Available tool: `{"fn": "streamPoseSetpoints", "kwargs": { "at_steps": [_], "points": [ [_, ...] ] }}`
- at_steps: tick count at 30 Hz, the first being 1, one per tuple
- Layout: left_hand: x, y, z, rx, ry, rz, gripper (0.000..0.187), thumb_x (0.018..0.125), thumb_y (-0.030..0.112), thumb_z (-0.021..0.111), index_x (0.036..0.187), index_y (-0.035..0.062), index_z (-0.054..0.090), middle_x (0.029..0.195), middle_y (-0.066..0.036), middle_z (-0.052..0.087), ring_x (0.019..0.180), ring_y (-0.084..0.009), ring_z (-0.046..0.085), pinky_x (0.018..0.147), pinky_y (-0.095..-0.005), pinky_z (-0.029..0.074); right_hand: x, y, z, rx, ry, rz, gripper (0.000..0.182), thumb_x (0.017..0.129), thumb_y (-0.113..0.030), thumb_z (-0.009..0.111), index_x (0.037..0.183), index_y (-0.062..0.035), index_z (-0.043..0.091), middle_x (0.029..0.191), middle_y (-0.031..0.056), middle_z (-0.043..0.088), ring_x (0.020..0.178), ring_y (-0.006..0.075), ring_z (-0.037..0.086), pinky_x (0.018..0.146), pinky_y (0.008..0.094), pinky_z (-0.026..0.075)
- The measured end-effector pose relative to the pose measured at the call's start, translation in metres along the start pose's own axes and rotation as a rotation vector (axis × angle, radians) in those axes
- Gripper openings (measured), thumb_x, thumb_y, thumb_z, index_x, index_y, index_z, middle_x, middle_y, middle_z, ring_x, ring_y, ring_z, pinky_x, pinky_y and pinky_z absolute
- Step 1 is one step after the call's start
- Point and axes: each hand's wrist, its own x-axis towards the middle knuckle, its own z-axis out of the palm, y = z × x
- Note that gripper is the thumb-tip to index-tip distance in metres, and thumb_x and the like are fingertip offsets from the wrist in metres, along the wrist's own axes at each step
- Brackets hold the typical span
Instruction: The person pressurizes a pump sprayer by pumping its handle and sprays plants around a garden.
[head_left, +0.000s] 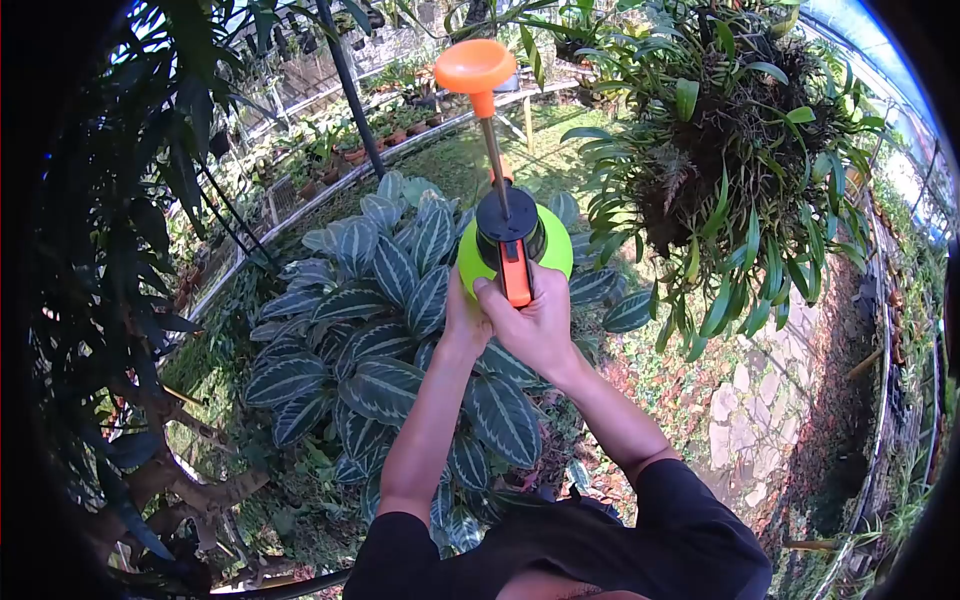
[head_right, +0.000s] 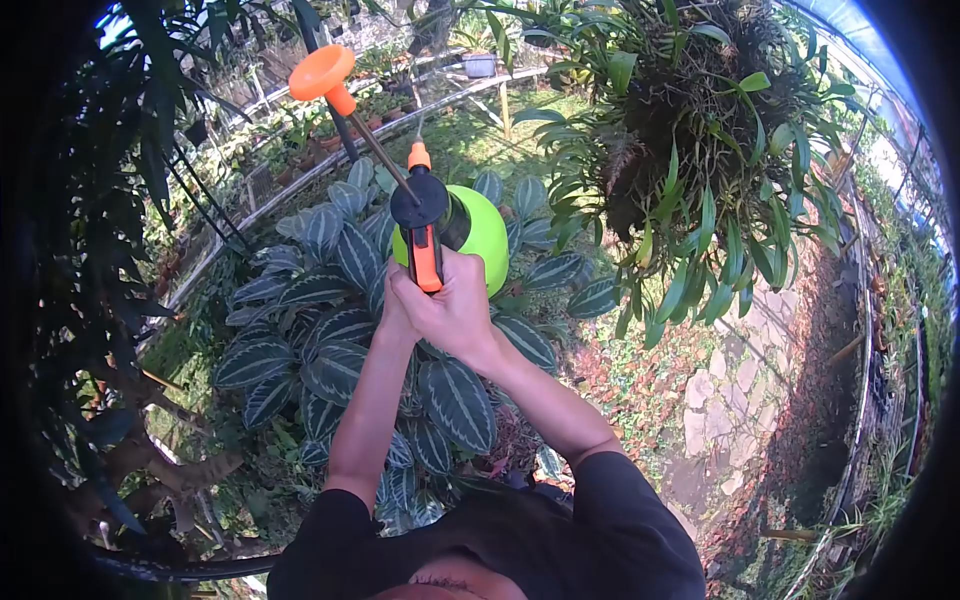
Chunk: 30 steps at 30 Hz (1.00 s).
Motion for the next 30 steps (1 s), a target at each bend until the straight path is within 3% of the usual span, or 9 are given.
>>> {"fn": "streamPoseSetpoints", "kwargs": {
  "at_steps": [5,8,13,14,18,24,26,28,30],
  "points": [
    [0.012,0.027,0.03,0.064,-0.196,0.004,0.056,0.099,0.051,0.027,0.129,0.0096,0.05,0.12,-0.005,0.06,0.105,-0.0174,0.062,0.081,-0.0324,0.056,0.005,-0.031,-0.002,-0.044,0.174,-0.182,0.012,0.085,-0.003,0.063,0.076,0.0034,0.058,0.058,-0.0016,0.055,0.053,0.0028,0.048,0.047,0.0214,0.039],
    [0.005,0.023,0.04,0.143,-0.282,0.024,0.057,0.1,0.052,0.027,0.13,0.0089,0.049,0.123,-0.005,0.058,0.109,-0.0175,0.06,0.089,-0.0341,0.053,-0.003,-0.034,-0.003,-0.069,0.221,-0.108,0.013,0.083,-0.002,0.066,0.075,0.0024,0.056,0.057,0.0022,0.054,0.052,0.0053,0.048,0.048,0.0243,0.04],
    [0.006,-0.02,0.031,-0.279,-0.399,-0.157,0.046,0.102,0.041,0.033,0.132,0.0081,0.046,0.123,-0.004,0.057,0.11,-0.0177,0.058,0.096,-0.0363,0.048,-0.027,-0.023,0.007,-0.059,0.243,-0.037,0.019,0.085,-0.006,0.068,0.075,0.0001,0.053,0.056,0.0016,0.051,0.051,0.0061,0.047,0.047,0.0249,0.039],
    [0.009,-0.028,0.024,-0.466,-0.55,-0.258,0.042,0.102,0.035,0.036,0.134,0.0089,0.044,0.124,-0.004,0.057,0.111,-0.018,0.058,0.095,-0.0365,0.048,-0.031,-0.017,0.009,-0.065,0.243,-0.019,0.021,0.086,-0.007,0.068,0.075,-0.0009,0.052,0.056,0.0008,0.05,0.052,0.005,0.046,0.047,0.025,0.037],
    [-0.003,-0.033,0.019,-0.194,-0.436,-0.178,0.042,0.102,0.032,0.037,0.136,0.0091,0.04,0.125,-0.004,0.055,0.111,-0.0182,0.058,0.095,-0.0357,0.049,-0.034,-0.022,0.012,-0.074,0.226,0.105,0.022,0.086,-0.007,0.068,0.073,-0.0013,0.051,0.056,0.0004,0.05,0.052,0.0042,0.045,0.046,0.0249,0.036],
    [0.004,0.008,0.035,-0.485,-0.637,-0.124,0.038,0.103,0.029,0.034,0.133,0.009,0.045,0.123,-0.008,0.058,0.11,-0.0205,0.059,0.095,-0.0376,0.05,-0.015,-0.047,0.023,-0.153,0.224,-0.094,0.023,0.085,-0.01,0.07,0.072,-0.0022,0.053,0.052,0.0008,0.048,0.046,0.0063,0.044,0.043,0.0264,0.036],
    [-0.002,0.022,0.04,-0.356,-0.535,-0.044,0.039,0.102,0.033,0.034,0.131,0.0092,0.047,0.121,-0.007,0.059,0.109,-0.0201,0.06,0.095,-0.0369,0.05,-0.013,-0.054,0.026,-0.156,0.217,-0.11,0.024,0.085,-0.011,0.07,0.071,-0.0021,0.054,0.052,0.0013,0.048,0.047,0.0067,0.045,0.044,0.0267,0.036],
    [0.002,0.026,0.033,-0.489,-0.594,-0.154,0.041,0.102,0.036,0.034,0.13,0.0094,0.049,0.119,-0.007,0.06,0.108,-0.0195,0.06,0.095,-0.036,0.05,-0.016,-0.055,0.033,-0.149,0.213,-0.143,0.025,0.086,-0.013,0.07,0.071,-0.0019,0.054,0.053,0.0011,0.05,0.049,0.0061,0.046,0.045,0.0264,0.037],
    [0.006,0.014,0.014,-0.32,-0.526,-0.085,0.043,0.102,0.039,0.034,0.13,0.0096,0.048,0.12,-0.007,0.06,0.108,-0.0187,0.06,0.095,-0.0341,0.05,-0.019,-0.046,0.042,-0.102,0.254,-0.098,0.025,0.087,-0.013,0.069,0.071,-0.0021,0.053,0.054,0.0002,0.05,0.05,0.0053,0.045,0.046,0.0258,0.037]
  ]
}}
